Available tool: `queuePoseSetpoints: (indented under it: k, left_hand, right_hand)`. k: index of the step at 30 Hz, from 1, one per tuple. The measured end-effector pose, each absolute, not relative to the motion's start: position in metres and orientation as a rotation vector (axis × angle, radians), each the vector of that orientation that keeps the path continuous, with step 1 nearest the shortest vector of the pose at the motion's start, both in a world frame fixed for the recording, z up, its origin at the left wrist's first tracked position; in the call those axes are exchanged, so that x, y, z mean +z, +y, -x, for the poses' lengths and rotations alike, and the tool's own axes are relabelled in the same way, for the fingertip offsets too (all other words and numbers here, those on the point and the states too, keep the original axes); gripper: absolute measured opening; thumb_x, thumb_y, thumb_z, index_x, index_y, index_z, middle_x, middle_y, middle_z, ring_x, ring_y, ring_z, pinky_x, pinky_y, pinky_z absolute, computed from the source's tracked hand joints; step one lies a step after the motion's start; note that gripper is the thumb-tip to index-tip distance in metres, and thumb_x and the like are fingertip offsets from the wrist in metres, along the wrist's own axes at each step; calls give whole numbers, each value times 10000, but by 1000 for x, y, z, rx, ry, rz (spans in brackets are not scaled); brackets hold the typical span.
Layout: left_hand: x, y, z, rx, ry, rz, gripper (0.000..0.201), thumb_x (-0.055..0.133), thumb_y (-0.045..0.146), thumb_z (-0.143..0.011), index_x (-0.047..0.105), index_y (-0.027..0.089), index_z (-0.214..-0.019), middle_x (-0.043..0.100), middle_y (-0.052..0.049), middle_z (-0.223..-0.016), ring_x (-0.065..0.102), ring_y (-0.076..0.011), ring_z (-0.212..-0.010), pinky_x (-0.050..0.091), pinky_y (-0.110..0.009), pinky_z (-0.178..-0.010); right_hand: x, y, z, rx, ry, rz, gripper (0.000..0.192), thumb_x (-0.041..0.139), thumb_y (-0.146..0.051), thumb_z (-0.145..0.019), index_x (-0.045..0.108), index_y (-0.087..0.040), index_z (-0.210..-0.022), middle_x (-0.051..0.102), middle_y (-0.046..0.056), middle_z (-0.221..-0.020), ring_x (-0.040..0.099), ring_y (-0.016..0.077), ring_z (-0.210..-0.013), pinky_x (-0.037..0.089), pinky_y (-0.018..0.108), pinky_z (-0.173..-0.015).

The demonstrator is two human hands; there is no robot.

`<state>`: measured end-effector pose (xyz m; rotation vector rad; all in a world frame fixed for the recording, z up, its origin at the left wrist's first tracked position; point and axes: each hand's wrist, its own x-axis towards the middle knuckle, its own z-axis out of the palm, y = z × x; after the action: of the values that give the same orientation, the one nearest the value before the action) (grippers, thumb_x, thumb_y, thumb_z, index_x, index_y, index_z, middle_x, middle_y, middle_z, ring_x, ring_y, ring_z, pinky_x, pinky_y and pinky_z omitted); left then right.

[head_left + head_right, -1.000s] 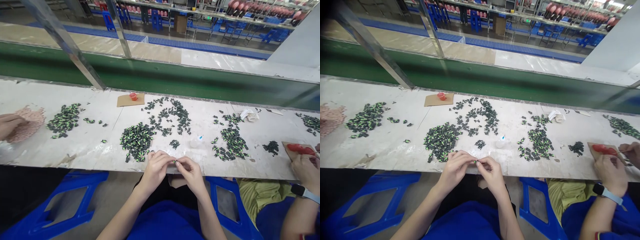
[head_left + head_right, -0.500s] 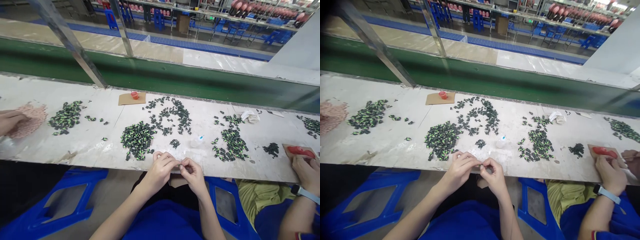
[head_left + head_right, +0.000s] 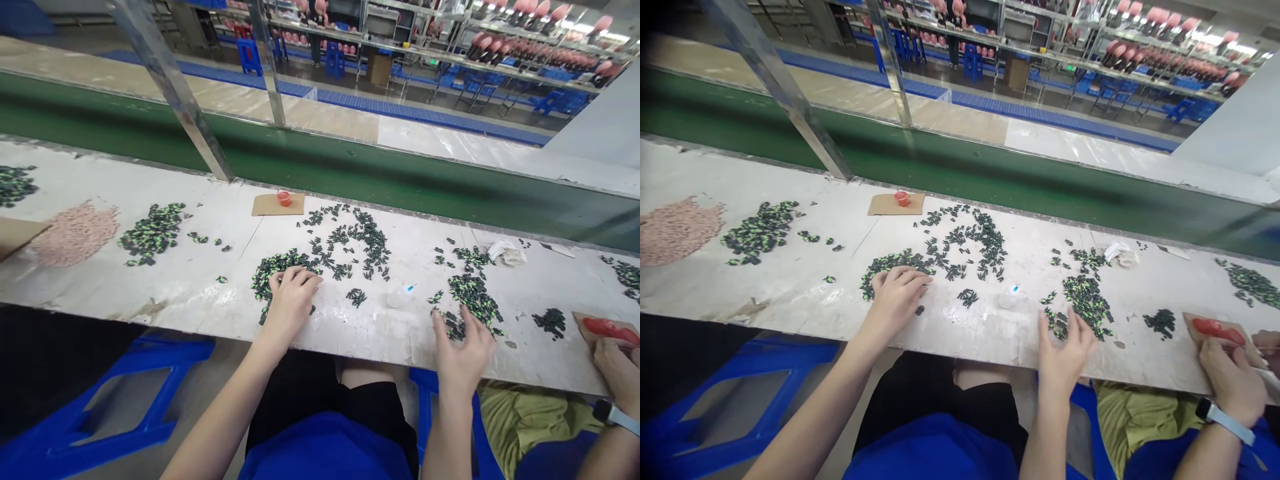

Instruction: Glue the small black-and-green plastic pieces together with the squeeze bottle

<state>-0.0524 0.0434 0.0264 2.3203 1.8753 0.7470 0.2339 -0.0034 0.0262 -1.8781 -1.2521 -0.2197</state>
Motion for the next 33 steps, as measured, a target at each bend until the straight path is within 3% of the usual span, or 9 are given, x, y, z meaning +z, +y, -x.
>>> queuePoseSetpoints:
  k: [4, 7, 11, 15, 17, 23, 29, 33]
  left_hand:
    - [23, 52, 56, 541, 1799, -2464, 341, 407, -2, -831, 652, 223, -905, 655, -95, -934, 437, -301, -1108, 284, -482, -890]
    - [20, 56, 57, 494, 1801, -2465, 306, 423, 22, -831, 645, 219, -909, 622, -106, -910, 431, -301, -1085, 296, -482, -887]
    - [22, 61, 61, 469, 1800, -2477, 231, 435, 104, -871, 642, 206, -871, 605, -101, -926, 451, -279, -1011, 324, -446, -857]
    - [27, 62, 64, 339, 1833, -2486, 243, 425, 101, -873, 639, 185, -794, 610, -99, -890, 475, -259, -918, 346, -395, -777]
    - [30, 60, 64, 277, 1847, -2500, 267, 410, 52, -849, 637, 185, -802, 610, -94, -852, 479, -254, -883, 349, -388, -758]
    - [38, 51, 61, 321, 1799, -2565, 441, 355, -113, -705, 643, 177, -870, 604, -110, -877, 484, -262, -899, 345, -409, -776]
    - [38, 38, 35, 653, 1461, -2351, 298, 442, 58, -887, 668, 249, -923, 650, -39, -909, 515, -212, -917, 333, -365, -784]
    - [30, 25, 19, 641, 1261, -2261, 255, 470, 93, -899, 671, 249, -897, 669, -25, -931, 536, -196, -937, 319, -351, -791]
  right_hand:
    - [10, 13, -212, -9, -1513, 1768, 585, 584, -634, -751, 628, -178, -1116, 578, 148, -1080, 419, 335, -1115, 378, 519, -930]
    - [2, 25, -200, 47, -1547, 1715, 471, 590, -593, -763, 636, -190, -1001, 595, 144, -1079, 379, 345, -1167, 364, 539, -949]
    - [5, 28, -192, 206, -1463, 1640, 341, 658, -499, -721, 588, -201, -871, 631, 134, -1075, 433, 338, -1192, 380, 528, -963]
    - [13, 18, -191, 633, -1228, 1527, 314, 687, -426, -711, 512, -213, -861, 683, 108, -997, 628, 266, -969, 488, 433, -845]
    - [16, 14, -191, 743, -1144, 1457, 319, 708, -404, -698, 514, -208, -859, 700, 80, -900, 659, 236, -851, 508, 393, -790]
    - [16, 9, -196, 716, -969, 1326, 337, 732, -392, -634, 636, -170, -869, 677, 56, -818, 615, 202, -707, 471, 312, -608]
    - [14, 8, -194, 863, -596, 1185, 344, 616, -506, -685, 612, -176, -783, 610, 33, -732, 533, 136, -552, 368, 232, -427]
    - [18, 6, -190, 943, -565, 1158, 345, 592, -527, -702, 574, -200, -810, 538, -23, -650, 458, 101, -448, 319, 216, -377]
